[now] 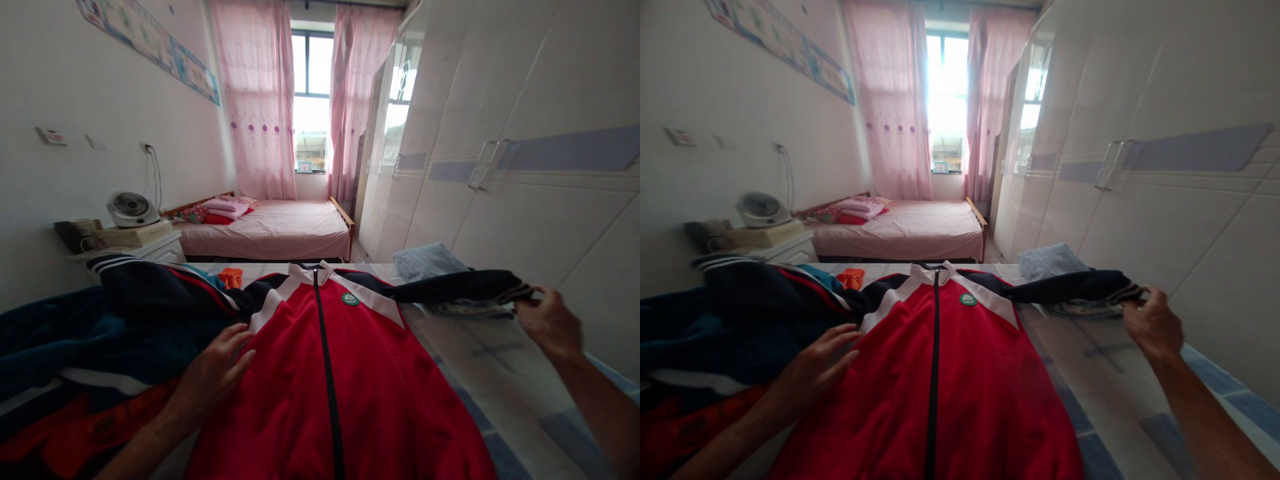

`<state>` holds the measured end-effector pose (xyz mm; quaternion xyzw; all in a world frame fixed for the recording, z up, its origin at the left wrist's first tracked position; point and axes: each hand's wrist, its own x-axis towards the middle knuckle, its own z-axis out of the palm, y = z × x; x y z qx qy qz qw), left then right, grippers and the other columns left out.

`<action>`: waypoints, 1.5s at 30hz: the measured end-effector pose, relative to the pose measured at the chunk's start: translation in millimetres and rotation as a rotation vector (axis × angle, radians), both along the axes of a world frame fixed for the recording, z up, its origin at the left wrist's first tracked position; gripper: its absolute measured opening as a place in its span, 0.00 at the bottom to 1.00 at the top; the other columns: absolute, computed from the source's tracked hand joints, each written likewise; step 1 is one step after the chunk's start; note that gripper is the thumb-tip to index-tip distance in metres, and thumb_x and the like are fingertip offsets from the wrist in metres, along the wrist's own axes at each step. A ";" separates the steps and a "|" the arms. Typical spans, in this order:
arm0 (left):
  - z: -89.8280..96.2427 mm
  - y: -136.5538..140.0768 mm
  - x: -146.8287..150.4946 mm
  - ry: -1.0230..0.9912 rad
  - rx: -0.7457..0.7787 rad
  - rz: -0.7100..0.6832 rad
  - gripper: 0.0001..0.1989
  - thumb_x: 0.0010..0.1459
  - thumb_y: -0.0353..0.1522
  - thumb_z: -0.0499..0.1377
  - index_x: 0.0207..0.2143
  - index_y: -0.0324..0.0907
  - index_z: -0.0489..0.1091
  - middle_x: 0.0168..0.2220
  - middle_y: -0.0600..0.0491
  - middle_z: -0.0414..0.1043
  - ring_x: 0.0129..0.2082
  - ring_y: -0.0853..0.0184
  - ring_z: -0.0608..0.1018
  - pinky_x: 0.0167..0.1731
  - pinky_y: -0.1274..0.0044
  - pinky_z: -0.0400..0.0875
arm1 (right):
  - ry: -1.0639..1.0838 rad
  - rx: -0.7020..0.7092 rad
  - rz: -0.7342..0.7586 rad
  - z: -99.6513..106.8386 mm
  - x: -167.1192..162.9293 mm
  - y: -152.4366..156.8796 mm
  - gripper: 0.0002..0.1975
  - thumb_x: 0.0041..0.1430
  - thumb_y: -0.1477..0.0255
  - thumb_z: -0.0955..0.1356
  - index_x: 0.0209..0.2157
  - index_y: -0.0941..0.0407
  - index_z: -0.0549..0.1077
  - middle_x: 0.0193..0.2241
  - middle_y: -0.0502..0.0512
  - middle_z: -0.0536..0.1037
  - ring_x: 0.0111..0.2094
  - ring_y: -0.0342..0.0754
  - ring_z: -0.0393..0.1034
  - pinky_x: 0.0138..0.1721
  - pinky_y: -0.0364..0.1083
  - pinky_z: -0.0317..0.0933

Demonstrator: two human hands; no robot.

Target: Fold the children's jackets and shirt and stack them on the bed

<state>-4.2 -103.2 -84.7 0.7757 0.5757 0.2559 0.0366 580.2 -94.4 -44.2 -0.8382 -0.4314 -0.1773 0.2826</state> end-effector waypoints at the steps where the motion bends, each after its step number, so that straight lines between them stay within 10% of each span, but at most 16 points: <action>1: 5.7 7.7 -5.3 -0.006 0.043 0.052 0.19 0.59 0.41 0.49 0.44 0.42 0.71 0.52 0.47 0.67 0.50 0.60 0.72 0.51 0.69 0.68 | -0.007 0.007 -0.044 0.7 -0.9 -0.6 0.32 0.54 0.64 0.58 0.57 0.68 0.59 0.40 0.80 0.73 0.38 0.67 0.71 0.29 0.57 0.60; 8: 42.7 102.8 14.3 0.184 0.078 0.073 0.18 0.58 0.33 0.50 0.49 0.38 0.68 0.55 0.45 0.63 0.56 0.61 0.65 0.56 0.72 0.58 | -0.269 0.025 0.367 -11.5 -83.1 49.3 0.23 0.57 0.69 0.57 0.53 0.63 0.63 0.52 0.67 0.67 0.54 0.60 0.60 0.56 0.54 0.52; 17: -7.0 212.9 27.2 0.280 -0.203 0.251 0.15 0.61 0.38 0.54 0.46 0.37 0.67 0.46 0.48 0.70 0.45 0.62 0.73 0.46 0.63 0.68 | -0.093 -0.298 0.543 -54.8 -153.5 189.9 0.23 0.60 0.67 0.57 0.54 0.61 0.65 0.54 0.63 0.69 0.55 0.53 0.61 0.52 0.50 0.56; 25: -5.4 221.9 22.0 0.232 -0.204 0.278 0.16 0.55 0.38 0.56 0.43 0.39 0.73 0.40 0.45 0.76 0.42 0.59 0.77 0.39 0.74 0.68 | -0.023 -0.449 0.489 -63.6 -175.6 211.4 0.18 0.55 0.63 0.62 0.44 0.56 0.73 0.44 0.62 0.76 0.46 0.58 0.68 0.42 0.56 0.59; 35: 60.1 239.5 45.5 0.150 0.140 0.331 0.19 0.63 0.38 0.44 0.50 0.43 0.68 0.48 0.46 0.71 0.48 0.58 0.73 0.45 0.72 0.64 | -0.157 -0.139 0.366 11.6 -159.8 219.4 0.19 0.64 0.65 0.54 0.49 0.59 0.65 0.48 0.65 0.70 0.49 0.59 0.63 0.46 0.56 0.53; 45: 11.6 200.7 74.1 0.230 0.045 0.109 0.18 0.55 0.32 0.57 0.49 0.41 0.70 0.56 0.43 0.63 0.58 0.57 0.64 0.55 0.68 0.60 | -0.135 -0.250 0.629 -31.7 -202.4 174.6 0.22 0.60 0.66 0.61 0.55 0.55 0.62 0.57 0.59 0.65 0.58 0.53 0.56 0.53 0.52 0.54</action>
